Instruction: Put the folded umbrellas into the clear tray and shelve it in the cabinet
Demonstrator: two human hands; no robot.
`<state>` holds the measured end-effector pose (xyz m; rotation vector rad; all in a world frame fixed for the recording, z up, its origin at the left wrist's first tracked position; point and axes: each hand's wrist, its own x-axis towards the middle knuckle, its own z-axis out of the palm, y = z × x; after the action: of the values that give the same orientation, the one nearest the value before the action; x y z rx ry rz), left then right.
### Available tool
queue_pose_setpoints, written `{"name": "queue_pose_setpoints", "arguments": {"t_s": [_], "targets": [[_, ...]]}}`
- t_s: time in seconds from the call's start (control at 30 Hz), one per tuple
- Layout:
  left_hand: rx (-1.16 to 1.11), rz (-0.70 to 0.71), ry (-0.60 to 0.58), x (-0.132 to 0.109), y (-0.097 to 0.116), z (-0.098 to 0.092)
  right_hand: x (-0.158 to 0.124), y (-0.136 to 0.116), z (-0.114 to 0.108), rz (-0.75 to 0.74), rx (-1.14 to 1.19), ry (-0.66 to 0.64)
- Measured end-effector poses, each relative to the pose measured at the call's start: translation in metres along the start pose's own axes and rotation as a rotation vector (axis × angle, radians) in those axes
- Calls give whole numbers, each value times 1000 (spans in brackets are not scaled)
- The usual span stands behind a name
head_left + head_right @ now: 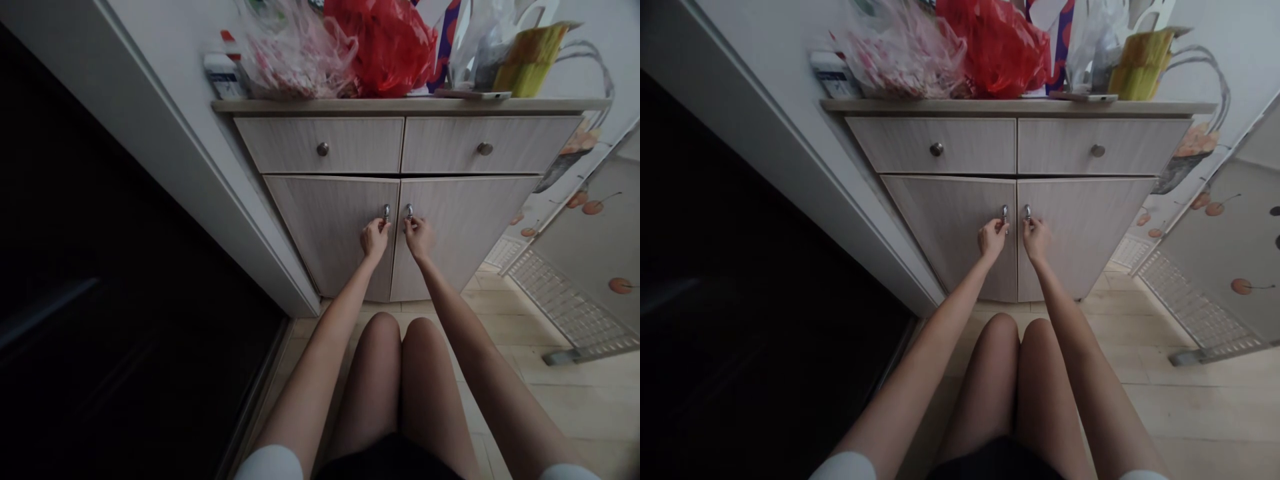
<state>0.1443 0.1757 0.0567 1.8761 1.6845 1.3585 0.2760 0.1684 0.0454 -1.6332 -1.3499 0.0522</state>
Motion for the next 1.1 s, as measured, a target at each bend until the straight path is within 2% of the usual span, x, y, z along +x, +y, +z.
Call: {"name": "queue_pose_setpoints", "arguments": {"t_s": [0.7,1.1], "targets": [[23,-14,-21,22,-2,13,25,5,20,-19,-3,-26],[27,-13,-11,31,-3,18,26,5,23,-32,-24,23]]}}
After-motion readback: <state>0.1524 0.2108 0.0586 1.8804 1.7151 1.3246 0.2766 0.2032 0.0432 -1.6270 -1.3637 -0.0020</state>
